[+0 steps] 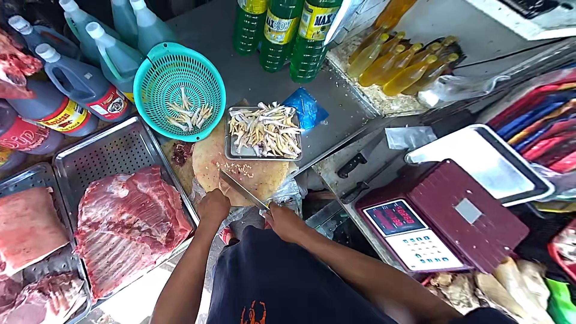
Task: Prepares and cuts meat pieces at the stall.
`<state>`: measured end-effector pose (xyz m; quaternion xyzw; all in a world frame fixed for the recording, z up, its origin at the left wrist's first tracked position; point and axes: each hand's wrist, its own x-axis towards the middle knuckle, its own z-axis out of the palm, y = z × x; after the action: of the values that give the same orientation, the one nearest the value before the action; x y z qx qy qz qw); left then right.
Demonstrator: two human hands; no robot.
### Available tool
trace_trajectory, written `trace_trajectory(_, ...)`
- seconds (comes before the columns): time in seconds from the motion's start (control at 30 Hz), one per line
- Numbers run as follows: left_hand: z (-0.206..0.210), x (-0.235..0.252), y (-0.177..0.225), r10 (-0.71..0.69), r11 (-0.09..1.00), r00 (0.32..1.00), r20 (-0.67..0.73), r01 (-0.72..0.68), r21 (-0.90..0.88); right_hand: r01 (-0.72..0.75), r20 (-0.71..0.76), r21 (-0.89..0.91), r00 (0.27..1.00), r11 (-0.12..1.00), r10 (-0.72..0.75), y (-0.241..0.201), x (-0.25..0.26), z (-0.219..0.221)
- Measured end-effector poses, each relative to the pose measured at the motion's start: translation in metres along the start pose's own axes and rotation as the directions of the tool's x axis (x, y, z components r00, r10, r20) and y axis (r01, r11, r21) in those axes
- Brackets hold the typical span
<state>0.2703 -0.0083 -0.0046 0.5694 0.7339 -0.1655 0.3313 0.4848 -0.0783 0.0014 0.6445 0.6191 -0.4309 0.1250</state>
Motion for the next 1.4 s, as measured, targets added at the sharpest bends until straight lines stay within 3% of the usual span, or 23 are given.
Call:
trace_trajectory(0.13, 0.011, 0.004, -0.005, -0.057, 0.992, 0.998, -0.03, 0.054, -0.117, 0.067, -0.094, 0.044, 0.994, 0.997, -0.063, -0.013, -0.017, -0.011)
trace_trajectory(0.27, 0.015, 0.005, -0.007, -0.089, 0.951, 0.995, -0.045, 0.072, -0.301, 0.022, 0.018, -0.003, 1.0, 1.0, -0.022, 0.001, 0.001, 0.015)
trace_trajectory(0.3, 0.019, 0.007, -0.009, -0.098, 0.898, 0.993, -0.065, 0.06, -0.436, 0.026, 0.017, 0.012, 1.0, 1.0, -0.026, 0.002, 0.004, 0.01)
trace_trajectory(0.4, 0.057, 0.0, -0.012, -0.123, 0.585, 0.991, -0.046, 0.035, -0.811, 0.064, -0.04, 0.087, 0.997, 0.994, -0.061, -0.008, -0.005, -0.016)
trace_trajectory(0.43, 0.064, -0.001, -0.01, -0.111, 0.591, 0.994, -0.015, 0.054, -0.805, 0.089, -0.084, 0.1, 0.993, 0.991, -0.08, -0.013, -0.009, -0.024)
trace_trajectory(0.5, 0.072, -0.002, -0.008, -0.079, 0.74, 0.997, 0.005, 0.062, -0.669, 0.118, -0.129, 0.104, 0.986, 0.988, -0.104, -0.017, -0.017, -0.024)
trace_trajectory(0.6, 0.069, 0.002, -0.005, -0.054, 0.877, 0.998, -0.022, 0.037, -0.479, 0.074, -0.012, 0.034, 0.997, 0.997, -0.074, -0.004, -0.008, 0.006)
trace_trajectory(0.73, 0.057, -0.005, 0.002, -0.059, 0.948, 0.998, -0.033, 0.046, -0.315, 0.061, 0.038, 0.041, 0.997, 0.997, -0.063, 0.008, 0.003, 0.004)
trace_trajectory(0.83, 0.047, -0.006, 0.004, -0.089, 0.953, 0.995, -0.04, 0.073, -0.294, 0.037, -0.051, 0.097, 0.998, 0.995, -0.032, 0.012, -0.002, -0.015)
trace_trajectory(0.9, 0.02, -0.001, 0.001, -0.084, 0.921, 0.988, -0.129, 0.028, -0.388, 0.021, -0.106, 0.128, 0.994, 0.992, -0.007, 0.022, -0.008, -0.02)
trace_trajectory(1.0, -0.059, 0.021, -0.006, -0.016, 0.857, 0.932, -0.362, -0.174, -0.485, 0.012, -0.114, 0.125, 0.993, 0.992, 0.002, 0.054, -0.011, -0.003)
trace_trajectory(1.13, -0.14, 0.058, 0.016, 0.04, 0.897, 0.849, -0.528, -0.263, -0.355, -0.047, -0.08, 0.114, 0.995, 0.992, 0.057, 0.076, -0.007, 0.021)
trace_trajectory(1.23, -0.151, 0.079, 0.075, 0.212, 0.954, 0.924, -0.317, -0.266, -0.14, -0.071, -0.049, 0.069, 0.996, 0.995, 0.074, 0.067, -0.009, 0.015)
trace_trajectory(1.33, -0.091, 0.109, 0.12, 0.31, 0.947, 0.941, -0.136, -0.292, 0.134, -0.084, -0.018, 0.031, 0.996, 0.996, 0.084, 0.063, -0.016, 0.006)
trace_trajectory(1.4, -0.071, 0.109, 0.135, 0.287, 0.938, 0.954, -0.086, -0.262, 0.226, -0.095, -0.017, 0.02, 0.995, 0.995, 0.095, 0.064, -0.027, -0.002)
